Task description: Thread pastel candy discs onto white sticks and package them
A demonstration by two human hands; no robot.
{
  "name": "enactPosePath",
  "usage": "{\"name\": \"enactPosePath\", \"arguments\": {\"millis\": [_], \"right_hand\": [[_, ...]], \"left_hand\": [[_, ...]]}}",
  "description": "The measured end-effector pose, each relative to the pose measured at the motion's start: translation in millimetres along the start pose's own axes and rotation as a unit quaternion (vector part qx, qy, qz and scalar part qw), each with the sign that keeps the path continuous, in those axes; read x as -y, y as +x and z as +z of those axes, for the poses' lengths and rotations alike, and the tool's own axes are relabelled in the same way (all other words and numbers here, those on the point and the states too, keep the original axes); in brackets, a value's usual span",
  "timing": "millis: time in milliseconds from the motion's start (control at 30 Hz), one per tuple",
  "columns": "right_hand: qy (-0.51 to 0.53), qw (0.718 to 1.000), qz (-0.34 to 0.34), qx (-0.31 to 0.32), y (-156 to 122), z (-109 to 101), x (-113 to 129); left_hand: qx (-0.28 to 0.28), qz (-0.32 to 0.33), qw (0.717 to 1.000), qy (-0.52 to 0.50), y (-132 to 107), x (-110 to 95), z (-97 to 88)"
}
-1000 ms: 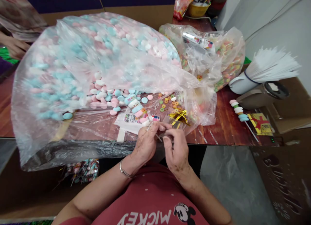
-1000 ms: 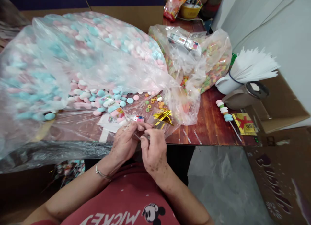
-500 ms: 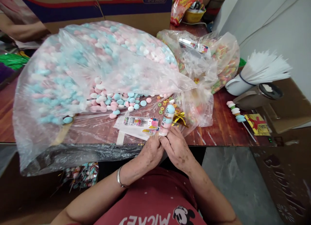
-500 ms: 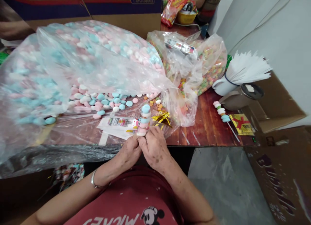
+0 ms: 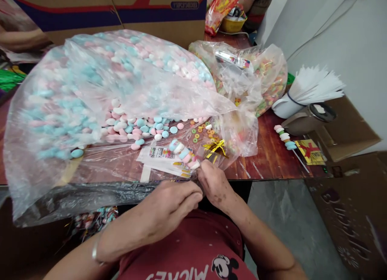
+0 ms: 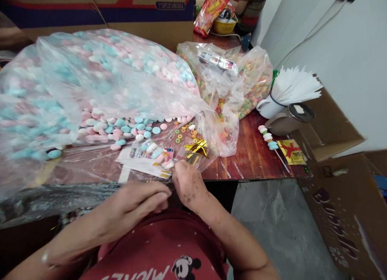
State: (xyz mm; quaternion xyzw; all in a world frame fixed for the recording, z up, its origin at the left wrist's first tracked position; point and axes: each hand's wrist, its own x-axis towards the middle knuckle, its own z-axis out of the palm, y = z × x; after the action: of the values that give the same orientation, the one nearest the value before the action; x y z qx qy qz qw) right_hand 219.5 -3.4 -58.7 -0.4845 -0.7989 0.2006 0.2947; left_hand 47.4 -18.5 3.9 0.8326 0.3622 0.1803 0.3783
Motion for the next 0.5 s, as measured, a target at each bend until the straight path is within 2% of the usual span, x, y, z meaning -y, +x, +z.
{"name": "enactPosePath", "arguments": {"millis": [67, 133, 167, 200, 267, 300, 400, 467, 500], "right_hand": [[-0.077, 0.995, -0.06, 0.014, -2, -4, 5], [-0.152, 0.981, -0.123, -0.004, -1, -8, 12], [-0.182, 0.971, -0.151, -0.023, 0, -9, 15], [-0.206, 0.962, -0.173, -0.042, 1, -11, 18], [-0.232, 0.949, -0.206, -0.065, 3, -15, 21], [-0.234, 0.945, -0.22, -0.064, 4, -17, 22], [-0.219, 0.939, -0.264, -0.035, 6, -21, 22], [-0.214, 0.934, -0.285, -0.01, 5, -22, 22], [-0.218, 0.933, -0.288, -0.001, 5, -22, 21]], "left_hand": [[-0.107, 0.086, 0.989, 0.059, -3, -4, -14.9], [-0.14, 0.102, 0.978, 0.116, 1, 1, -23.0], [-0.12, 0.086, 0.981, 0.125, 5, 6, -25.4], [-0.075, 0.058, 0.989, 0.112, 9, 13, -27.4], [0.044, -0.001, 0.999, 0.028, 17, 26, -31.6], [0.108, -0.024, 0.993, -0.033, 21, 33, -33.8], [0.249, -0.077, 0.94, -0.219, 28, 49, -38.5], [0.282, -0.099, 0.909, -0.289, 30, 56, -37.3], [0.279, -0.1, 0.908, -0.297, 30, 58, -35.2]]}}
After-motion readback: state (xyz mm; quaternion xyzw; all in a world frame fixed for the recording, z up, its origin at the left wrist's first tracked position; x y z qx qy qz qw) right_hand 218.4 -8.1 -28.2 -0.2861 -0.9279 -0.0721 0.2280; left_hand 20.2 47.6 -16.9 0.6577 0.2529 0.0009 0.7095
